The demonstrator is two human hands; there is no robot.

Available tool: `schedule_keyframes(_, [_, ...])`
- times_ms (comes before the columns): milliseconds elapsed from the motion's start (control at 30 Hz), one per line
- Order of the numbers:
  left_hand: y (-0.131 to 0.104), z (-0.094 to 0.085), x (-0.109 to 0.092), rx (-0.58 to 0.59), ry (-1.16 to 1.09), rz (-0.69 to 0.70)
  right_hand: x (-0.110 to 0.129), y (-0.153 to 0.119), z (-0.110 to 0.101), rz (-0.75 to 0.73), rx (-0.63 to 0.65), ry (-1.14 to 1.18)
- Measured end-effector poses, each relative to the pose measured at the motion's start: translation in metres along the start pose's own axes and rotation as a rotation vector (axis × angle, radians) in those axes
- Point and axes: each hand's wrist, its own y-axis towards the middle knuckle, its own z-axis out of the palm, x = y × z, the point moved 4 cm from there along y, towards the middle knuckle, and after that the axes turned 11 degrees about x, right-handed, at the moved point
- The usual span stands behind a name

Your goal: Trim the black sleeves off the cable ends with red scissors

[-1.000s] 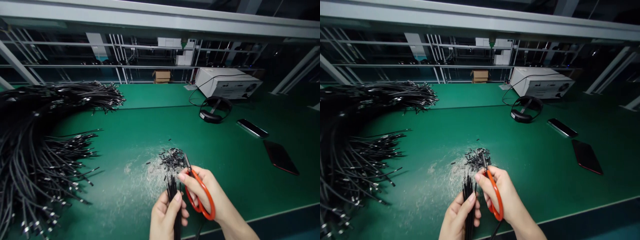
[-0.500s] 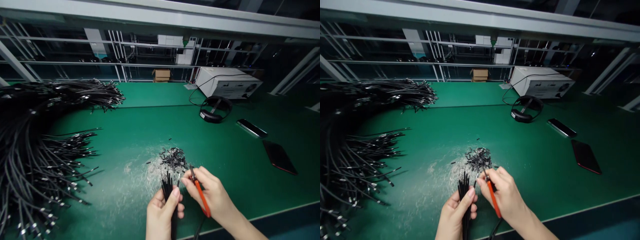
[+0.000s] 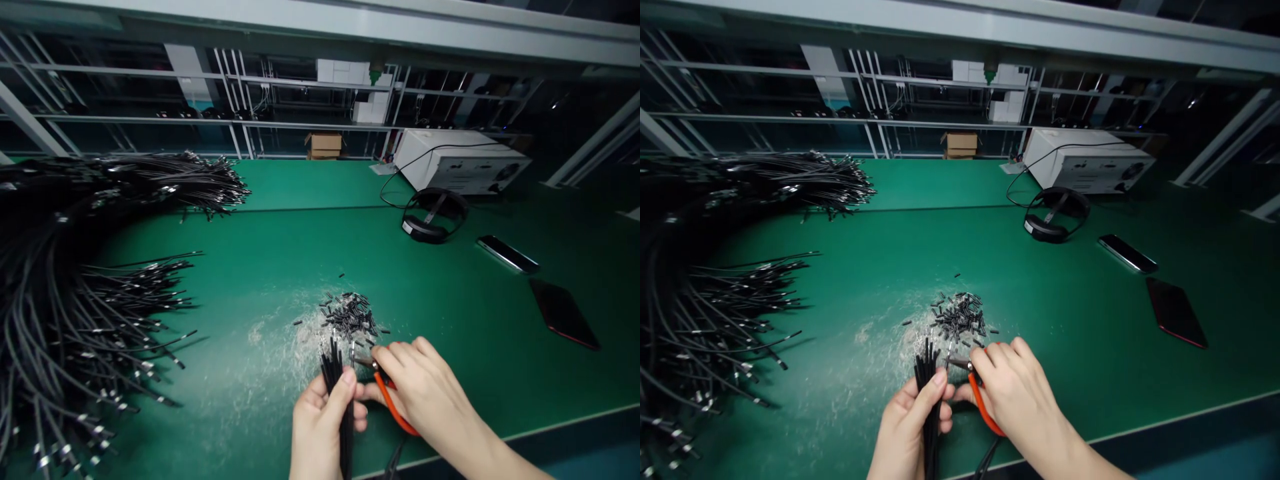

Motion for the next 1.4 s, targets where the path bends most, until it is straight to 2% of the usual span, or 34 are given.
schedule_keyframes(167, [-0.001,-0.001,0.001,0.003,0.015,-0.011,-0.001,-0.001,-0.005,-0.038,-0.037,0.003])
schedule_keyframes(500, [-0.001,0.0,0.004,0.001,0.027,0.011,-0.004,0.001,-0.015,-0.094,0.012,-0.039])
schedule_keyframes(700, [-0.001,0.0,0.007,-0.029,0.031,0.012,-0.016,0.006,-0.016,-0.116,0.168,0.035])
schedule_keyframes(800, [-0.001,0.001,0.006,-0.029,0.034,0.001,-0.024,0.01,-0.012,0.009,0.234,0.294])
schedule_keyframes(867, [-0.002,0.002,0.006,-0.031,0.039,-0.002,-0.024,0.012,-0.004,0.165,0.291,0.671])
schedule_keyframes(967, [-0.001,0.002,0.007,-0.002,0.063,0.0,-0.01,0.011,0.011,0.353,0.347,1.267])
schedule_keyframes(1033, [0.0,0.003,0.006,0.023,0.113,0.011,-0.001,0.012,0.016,0.396,0.311,1.473])
schedule_keyframes(1100, [0.001,0.003,0.002,0.01,0.21,0.056,0.002,0.012,0.018,0.413,0.266,1.533])
schedule_keyframes(1233, [0.001,0.004,-0.009,-0.089,0.457,0.252,-0.006,0.011,0.019,0.523,0.173,1.419])
schedule_keyframes(1300, [0.002,0.004,-0.006,-0.048,0.491,0.276,-0.01,0.01,0.018,0.557,0.172,1.375])
schedule_keyframes(1400, [0.005,0.0,0.007,0.072,0.355,0.192,-0.012,0.006,0.017,0.591,0.22,1.363])
